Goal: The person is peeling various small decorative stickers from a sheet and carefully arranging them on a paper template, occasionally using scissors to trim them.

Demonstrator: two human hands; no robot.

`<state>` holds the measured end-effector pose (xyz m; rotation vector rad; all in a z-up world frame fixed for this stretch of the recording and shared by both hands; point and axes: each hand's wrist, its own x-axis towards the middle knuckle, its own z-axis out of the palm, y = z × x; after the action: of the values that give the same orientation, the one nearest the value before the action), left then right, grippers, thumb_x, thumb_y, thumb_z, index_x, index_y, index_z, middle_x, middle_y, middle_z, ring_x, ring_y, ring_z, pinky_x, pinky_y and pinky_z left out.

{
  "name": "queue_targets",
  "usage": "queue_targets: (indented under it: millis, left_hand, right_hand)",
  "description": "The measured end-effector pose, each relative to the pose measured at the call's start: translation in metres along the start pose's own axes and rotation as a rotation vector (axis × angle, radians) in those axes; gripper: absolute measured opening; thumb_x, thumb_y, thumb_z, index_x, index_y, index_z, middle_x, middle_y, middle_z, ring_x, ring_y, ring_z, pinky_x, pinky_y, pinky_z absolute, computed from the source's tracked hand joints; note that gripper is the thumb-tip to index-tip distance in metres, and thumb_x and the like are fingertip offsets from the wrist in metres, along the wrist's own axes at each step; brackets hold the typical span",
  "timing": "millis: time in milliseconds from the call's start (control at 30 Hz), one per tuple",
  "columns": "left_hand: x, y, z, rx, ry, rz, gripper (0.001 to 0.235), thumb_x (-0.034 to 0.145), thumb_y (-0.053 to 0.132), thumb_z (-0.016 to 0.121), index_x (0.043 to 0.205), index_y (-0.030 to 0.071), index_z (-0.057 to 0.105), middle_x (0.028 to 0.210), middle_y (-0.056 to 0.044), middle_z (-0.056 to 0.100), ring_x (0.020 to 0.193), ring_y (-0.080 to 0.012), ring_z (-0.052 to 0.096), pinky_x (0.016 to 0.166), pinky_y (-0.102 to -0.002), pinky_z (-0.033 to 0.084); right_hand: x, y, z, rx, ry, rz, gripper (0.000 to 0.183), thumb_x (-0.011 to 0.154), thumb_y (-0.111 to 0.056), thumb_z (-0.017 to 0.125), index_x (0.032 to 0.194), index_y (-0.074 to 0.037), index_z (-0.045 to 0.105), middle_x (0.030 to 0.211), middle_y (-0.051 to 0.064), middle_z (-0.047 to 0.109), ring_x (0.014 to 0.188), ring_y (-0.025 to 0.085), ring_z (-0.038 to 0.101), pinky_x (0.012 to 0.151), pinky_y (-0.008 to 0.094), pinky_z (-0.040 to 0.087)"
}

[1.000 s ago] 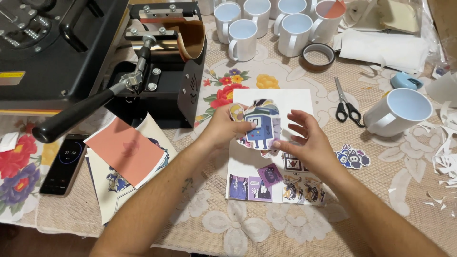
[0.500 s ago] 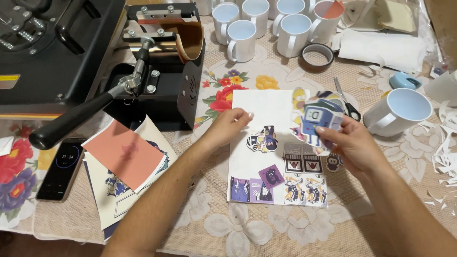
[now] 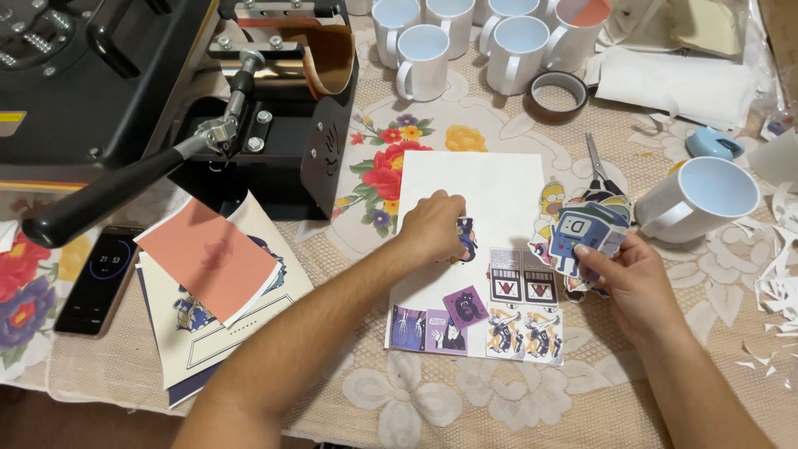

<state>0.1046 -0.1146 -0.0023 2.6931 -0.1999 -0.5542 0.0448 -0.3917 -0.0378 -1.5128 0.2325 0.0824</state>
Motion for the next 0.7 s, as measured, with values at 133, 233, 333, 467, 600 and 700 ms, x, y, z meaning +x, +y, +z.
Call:
queue_targets:
  millis: [133,233,333,467,600,700]
  left_hand:
    - [-0.005,0.001,-0.007,-0.106,-0.019,-0.022,0.073,0.062,0.013,0.088,0.126,0.012,0.052,0.123,-0.007,0.057,0.096,-0.0254,0.062,0.065,-0.041,0.048]
    - [-0.005,0.000,-0.013,-0.099,-0.089,-0.075,0.045,0.069,0.008,0.084,0.106,0.017,0.059,0.106,-0.002,0.066,0.088,-0.0191,0.063,0.062,-0.036,0.046]
    - [-0.011,-0.007,-0.021,-0.112,-0.114,-0.005,0.033,0.066,0.006,0.083,0.094,0.019,0.071,0.107,0.000,0.069,0.095,-0.0183,0.065,0.065,-0.035,0.053]
    - [-0.040,-0.019,-0.063,-0.196,-0.197,-0.150,0.021,0.078,0.002,0.077,0.093,0.013,0.068,0.103,-0.003,0.071,0.095,-0.0182,0.066,0.071,-0.032,0.055]
    - [-0.026,-0.084,-0.060,-0.017,-0.158,-0.116,0.028,0.066,0.007,0.090,0.088,0.013,0.073,0.091,0.000,0.062,0.074,-0.0148,0.055,0.055,-0.031,0.043]
    - [-0.031,-0.088,-0.057,0.090,-0.191,-0.202,0.033,0.069,0.011,0.089,0.096,0.018,0.071,0.115,-0.001,0.062,0.094,-0.0188,0.061,0.066,-0.036,0.049]
  right_hand:
    - [-0.005,0.000,0.006,0.040,0.044,-0.014,0.031,0.087,-0.005,0.072,0.117,-0.009,0.065,0.100,0.003,0.071,0.072,0.009,0.057,0.059,0.020,0.043]
    - [-0.010,-0.004,0.007,0.079,0.067,-0.011,0.041,0.087,-0.002,0.069,0.126,-0.004,0.060,0.112,0.008,0.071,0.089,0.015,0.064,0.070,0.025,0.053]
    - [-0.013,-0.003,0.004,0.093,0.048,-0.085,0.038,0.088,-0.003,0.069,0.125,-0.003,0.061,0.109,0.009,0.071,0.079,0.014,0.062,0.065,0.024,0.051]
    - [-0.016,-0.006,0.007,0.070,0.040,-0.058,0.038,0.088,-0.002,0.068,0.126,-0.003,0.061,0.115,0.009,0.070,0.094,0.017,0.064,0.075,0.027,0.053]
    - [-0.016,-0.010,0.012,0.092,0.023,-0.031,0.042,0.089,-0.002,0.064,0.131,-0.003,0.058,0.124,0.010,0.068,0.108,0.018,0.064,0.086,0.028,0.054]
    - [-0.014,-0.008,0.011,0.102,0.025,-0.043,0.044,0.090,-0.003,0.064,0.134,-0.005,0.058,0.124,0.007,0.068,0.107,0.016,0.064,0.083,0.025,0.053]
